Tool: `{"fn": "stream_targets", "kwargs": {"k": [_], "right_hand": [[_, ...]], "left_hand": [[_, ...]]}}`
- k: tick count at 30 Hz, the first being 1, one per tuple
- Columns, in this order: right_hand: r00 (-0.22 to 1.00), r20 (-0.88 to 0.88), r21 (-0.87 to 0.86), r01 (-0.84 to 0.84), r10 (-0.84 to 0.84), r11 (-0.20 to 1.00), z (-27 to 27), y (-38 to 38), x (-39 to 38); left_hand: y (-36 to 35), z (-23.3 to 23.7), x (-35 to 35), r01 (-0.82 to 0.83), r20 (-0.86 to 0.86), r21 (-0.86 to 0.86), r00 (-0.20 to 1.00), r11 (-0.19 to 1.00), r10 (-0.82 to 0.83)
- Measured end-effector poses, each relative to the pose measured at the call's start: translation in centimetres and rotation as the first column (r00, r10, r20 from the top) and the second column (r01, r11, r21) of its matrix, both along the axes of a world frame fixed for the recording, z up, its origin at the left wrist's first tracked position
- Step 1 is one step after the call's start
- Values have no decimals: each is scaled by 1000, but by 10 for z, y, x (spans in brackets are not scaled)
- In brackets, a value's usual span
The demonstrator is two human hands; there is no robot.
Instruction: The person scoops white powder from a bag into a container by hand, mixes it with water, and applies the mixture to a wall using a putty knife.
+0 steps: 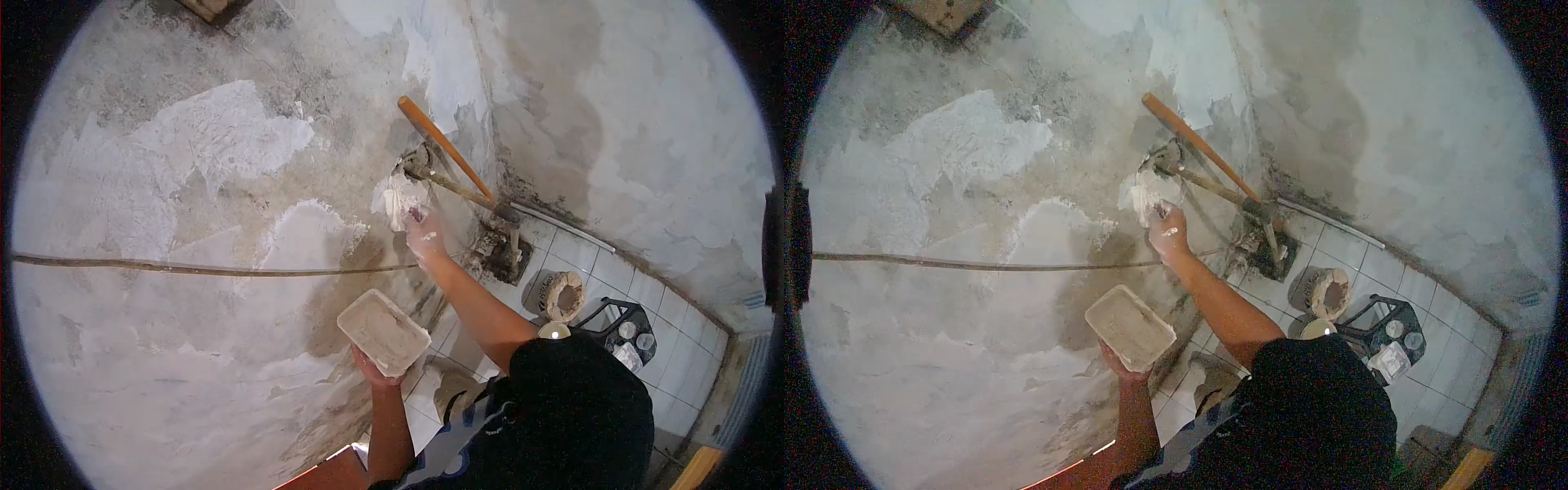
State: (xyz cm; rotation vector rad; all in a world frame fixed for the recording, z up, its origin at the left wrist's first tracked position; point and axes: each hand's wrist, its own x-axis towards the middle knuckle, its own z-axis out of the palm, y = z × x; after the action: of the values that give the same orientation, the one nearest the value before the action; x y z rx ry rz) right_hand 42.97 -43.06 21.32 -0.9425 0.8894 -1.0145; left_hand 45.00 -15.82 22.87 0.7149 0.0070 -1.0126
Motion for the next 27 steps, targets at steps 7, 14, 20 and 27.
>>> {"fn": "stream_targets", "kwargs": {"k": [7,14,20,27], "right_hand": [[879,358,186,263,-314,947,11,-14,3],[936,-251,-255,183,-248,949,68,-14,40],[893,-236,-672,134,-383,728,37,39,44],[972,-180,-408,66,-151,910,17,6,-18]], "left_hand": [[-10,23,-7,-21,27,41,999,999,19],[-4,38,-10,-69,108,47,992,996,64],[-5,27,-10,31,65,-21,997,999,-29],[-31,31,-19,124,14,-84,992,989,-124]]}}
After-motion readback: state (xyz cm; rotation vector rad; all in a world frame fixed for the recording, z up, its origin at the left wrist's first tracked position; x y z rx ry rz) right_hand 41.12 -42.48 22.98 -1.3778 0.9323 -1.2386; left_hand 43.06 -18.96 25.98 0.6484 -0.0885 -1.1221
